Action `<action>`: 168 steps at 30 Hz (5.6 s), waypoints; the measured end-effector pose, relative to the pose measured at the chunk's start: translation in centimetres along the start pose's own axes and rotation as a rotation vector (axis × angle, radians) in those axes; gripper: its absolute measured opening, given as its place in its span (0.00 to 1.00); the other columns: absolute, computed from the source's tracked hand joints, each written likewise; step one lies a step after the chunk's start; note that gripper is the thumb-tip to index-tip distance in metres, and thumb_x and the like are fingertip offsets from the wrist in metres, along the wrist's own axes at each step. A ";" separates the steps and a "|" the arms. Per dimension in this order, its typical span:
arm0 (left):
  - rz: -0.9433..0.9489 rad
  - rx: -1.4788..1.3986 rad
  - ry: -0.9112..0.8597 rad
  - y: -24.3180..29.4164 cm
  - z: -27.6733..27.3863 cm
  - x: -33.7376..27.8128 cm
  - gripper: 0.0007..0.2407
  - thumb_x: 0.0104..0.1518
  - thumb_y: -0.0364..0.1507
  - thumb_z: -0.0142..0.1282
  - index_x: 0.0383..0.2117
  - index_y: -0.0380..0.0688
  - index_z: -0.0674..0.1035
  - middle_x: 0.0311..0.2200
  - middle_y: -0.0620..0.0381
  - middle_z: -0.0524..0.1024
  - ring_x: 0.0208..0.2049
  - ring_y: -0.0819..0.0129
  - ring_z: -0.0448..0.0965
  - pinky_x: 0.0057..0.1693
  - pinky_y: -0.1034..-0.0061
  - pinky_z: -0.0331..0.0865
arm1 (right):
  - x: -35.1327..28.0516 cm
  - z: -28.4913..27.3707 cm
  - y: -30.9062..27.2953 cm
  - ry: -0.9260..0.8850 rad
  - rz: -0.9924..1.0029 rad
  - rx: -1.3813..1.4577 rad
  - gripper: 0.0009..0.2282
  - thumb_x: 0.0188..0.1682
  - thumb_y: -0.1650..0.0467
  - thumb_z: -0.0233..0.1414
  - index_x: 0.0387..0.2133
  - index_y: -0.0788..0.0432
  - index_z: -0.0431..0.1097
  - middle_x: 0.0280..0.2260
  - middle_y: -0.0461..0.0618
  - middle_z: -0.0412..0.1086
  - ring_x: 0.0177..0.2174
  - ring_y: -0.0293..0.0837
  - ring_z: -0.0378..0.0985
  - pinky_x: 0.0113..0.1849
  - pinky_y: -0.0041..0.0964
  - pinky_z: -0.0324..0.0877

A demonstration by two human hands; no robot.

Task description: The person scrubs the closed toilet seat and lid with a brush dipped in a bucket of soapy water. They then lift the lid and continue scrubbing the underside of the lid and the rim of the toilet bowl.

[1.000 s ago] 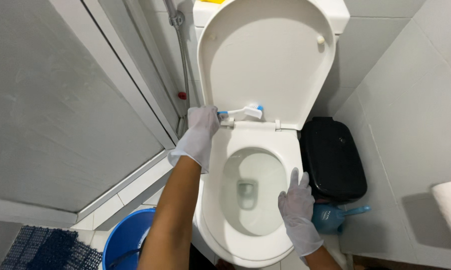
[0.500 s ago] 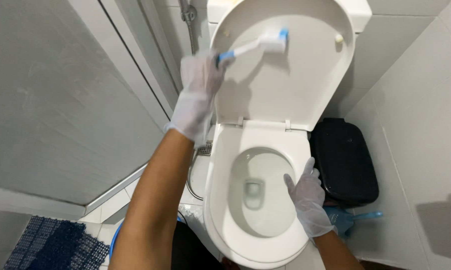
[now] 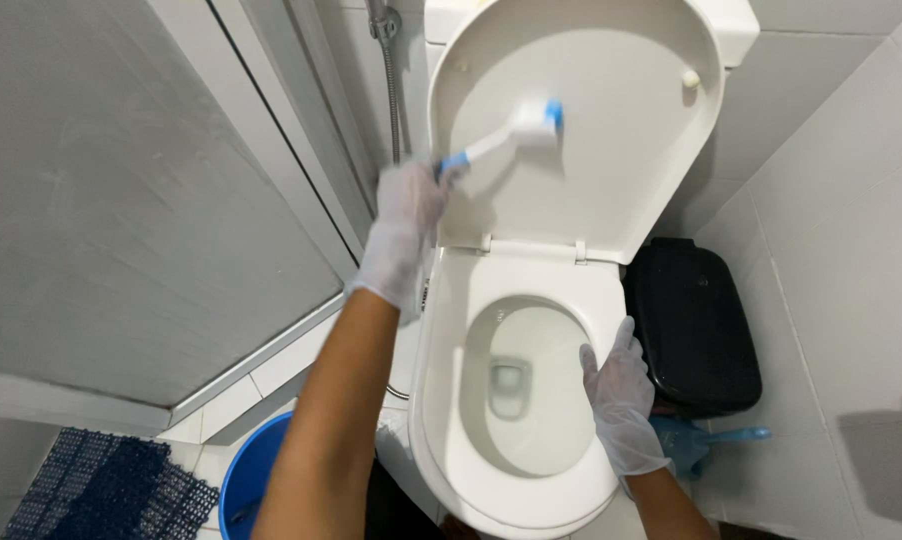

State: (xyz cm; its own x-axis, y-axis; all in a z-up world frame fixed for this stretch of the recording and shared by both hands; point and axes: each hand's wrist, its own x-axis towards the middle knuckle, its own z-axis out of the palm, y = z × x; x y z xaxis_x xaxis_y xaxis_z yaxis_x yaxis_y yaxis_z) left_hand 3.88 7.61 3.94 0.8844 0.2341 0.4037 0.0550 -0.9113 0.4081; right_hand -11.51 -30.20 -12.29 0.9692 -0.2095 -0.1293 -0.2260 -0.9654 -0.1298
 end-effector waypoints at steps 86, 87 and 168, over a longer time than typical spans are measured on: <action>-1.246 -0.105 -0.493 -24.9 -8.5 -55.7 0.26 0.61 0.52 0.43 0.62 0.58 0.78 0.56 0.39 0.81 0.59 0.35 0.79 0.63 0.53 0.69 | -3.3 -4.5 -2.6 0.002 -0.047 -0.037 0.41 0.64 0.50 0.49 0.78 0.63 0.37 0.58 0.76 0.66 0.51 0.77 0.76 0.46 0.73 0.73; -1.278 -0.115 -0.499 -25.0 -7.5 -56.6 0.26 0.61 0.52 0.43 0.62 0.58 0.78 0.56 0.39 0.81 0.59 0.35 0.79 0.63 0.53 0.69 | -4.5 -5.1 -2.9 -0.009 -0.067 -0.062 0.41 0.64 0.50 0.49 0.78 0.63 0.37 0.58 0.76 0.66 0.51 0.77 0.76 0.46 0.73 0.73; -0.077 -0.106 -0.577 -0.3 4.1 -21.2 0.16 0.67 0.34 0.54 0.59 0.48 0.75 0.70 0.50 0.68 0.72 0.48 0.62 0.68 0.49 0.66 | 13.7 -24.0 -9.1 0.627 -1.073 0.442 0.15 0.75 0.76 0.55 0.71 0.71 0.76 0.52 0.63 0.80 0.42 0.51 0.79 0.41 0.44 0.73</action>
State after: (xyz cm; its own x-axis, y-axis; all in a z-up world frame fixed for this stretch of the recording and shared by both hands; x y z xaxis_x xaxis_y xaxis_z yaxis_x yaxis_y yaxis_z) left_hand -12.92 1.56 -8.14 0.9904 0.0494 -0.1291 0.1091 -0.8531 0.5102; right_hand 6.17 -27.97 10.68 0.5390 0.4719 0.6977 0.7816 -0.5889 -0.2055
